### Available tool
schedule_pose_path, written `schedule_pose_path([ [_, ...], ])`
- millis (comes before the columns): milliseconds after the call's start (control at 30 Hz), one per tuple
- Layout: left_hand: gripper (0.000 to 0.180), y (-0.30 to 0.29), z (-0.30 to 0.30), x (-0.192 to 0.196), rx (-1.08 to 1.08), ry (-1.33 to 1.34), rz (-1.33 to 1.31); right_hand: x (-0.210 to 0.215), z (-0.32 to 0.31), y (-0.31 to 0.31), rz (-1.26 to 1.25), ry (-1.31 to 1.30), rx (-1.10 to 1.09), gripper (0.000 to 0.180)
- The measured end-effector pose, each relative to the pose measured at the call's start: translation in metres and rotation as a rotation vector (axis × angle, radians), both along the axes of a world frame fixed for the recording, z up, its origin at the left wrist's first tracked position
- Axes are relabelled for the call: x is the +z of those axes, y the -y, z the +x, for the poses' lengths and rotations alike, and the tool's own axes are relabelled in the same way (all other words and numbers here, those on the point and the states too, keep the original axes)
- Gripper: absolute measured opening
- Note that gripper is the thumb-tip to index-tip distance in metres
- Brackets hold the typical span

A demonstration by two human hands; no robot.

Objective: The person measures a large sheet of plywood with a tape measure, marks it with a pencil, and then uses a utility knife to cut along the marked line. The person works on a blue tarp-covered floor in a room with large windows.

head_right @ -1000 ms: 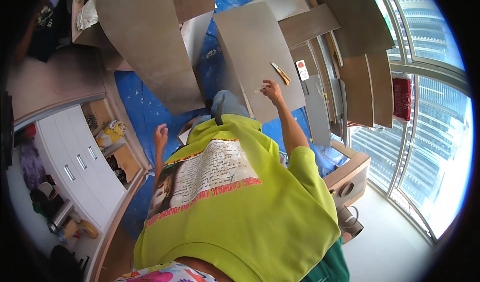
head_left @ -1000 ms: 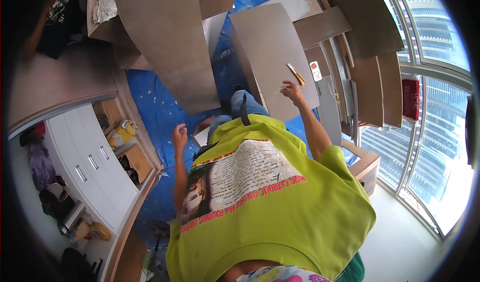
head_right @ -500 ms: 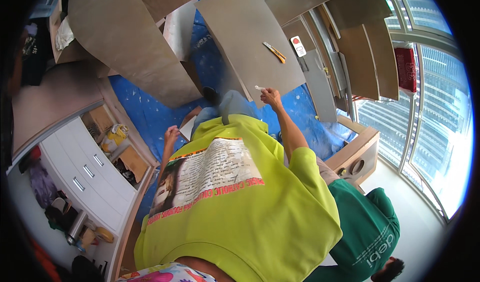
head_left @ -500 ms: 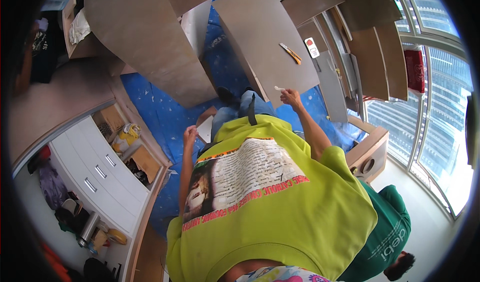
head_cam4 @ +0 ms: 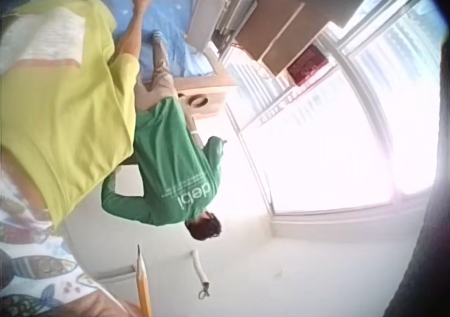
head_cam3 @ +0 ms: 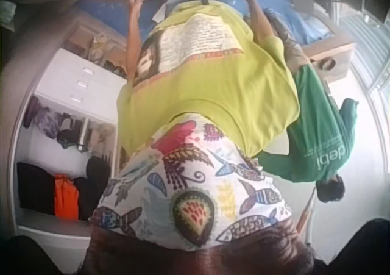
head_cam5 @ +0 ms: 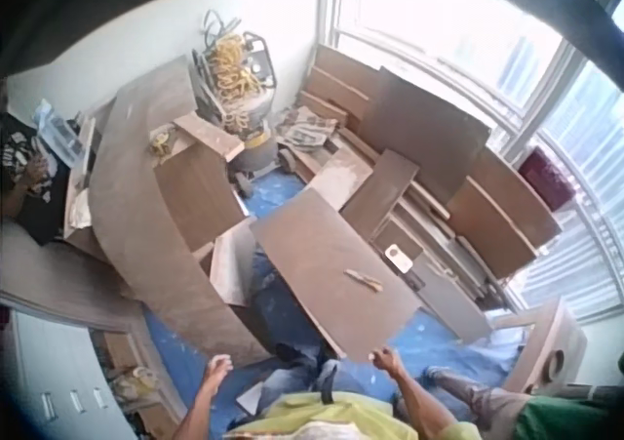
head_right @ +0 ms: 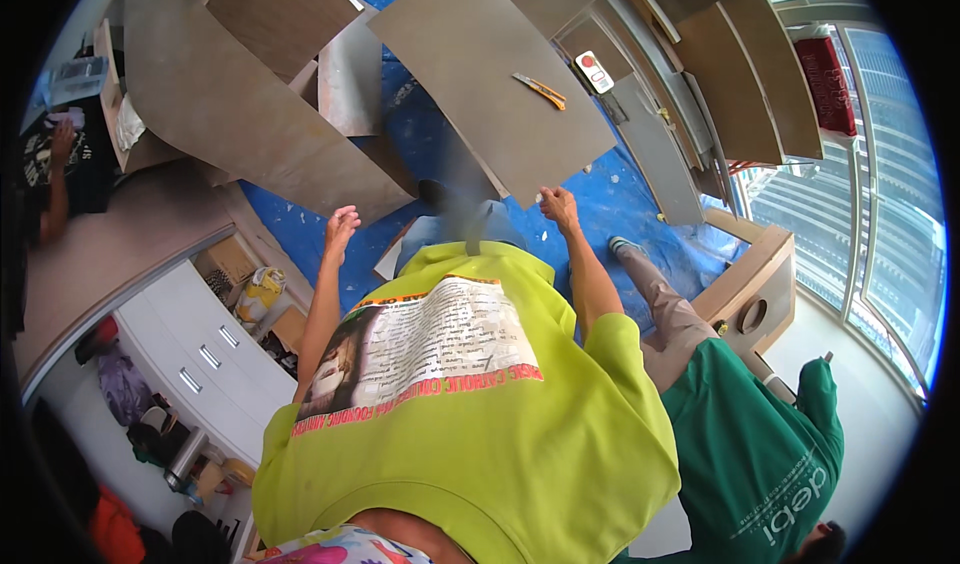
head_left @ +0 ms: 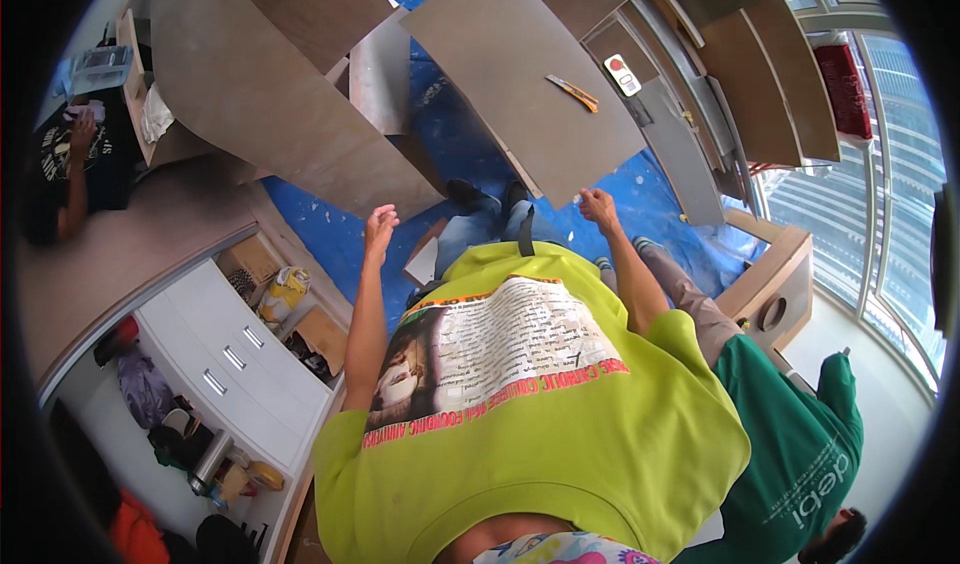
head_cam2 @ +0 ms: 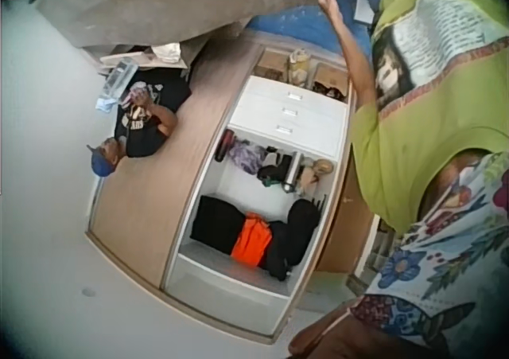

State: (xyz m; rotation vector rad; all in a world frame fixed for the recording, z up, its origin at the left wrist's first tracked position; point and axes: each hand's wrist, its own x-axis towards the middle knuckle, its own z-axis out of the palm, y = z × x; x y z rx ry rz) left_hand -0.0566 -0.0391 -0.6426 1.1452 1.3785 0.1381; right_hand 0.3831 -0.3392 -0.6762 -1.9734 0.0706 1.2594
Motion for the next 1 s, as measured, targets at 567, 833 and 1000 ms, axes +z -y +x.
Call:
schedule_pose_path([
  [567,0.039,0.1,-0.011,-0.022,-0.193,-0.174,-0.167,-0.04,0.033,0.097,0.022,-0.075,-0.229,0.03],
  [833,0.036,0.068,0.079,0.026,-0.238,-0.032,0.068,-0.063,0.021,0.104,0.136,-0.137,-0.27,0.029],
  [1000,0.03,0.049,0.077,0.027,-0.228,-0.055,0.134,-0.081,0.008,0.097,0.129,-0.227,-0.271,0.027],
])
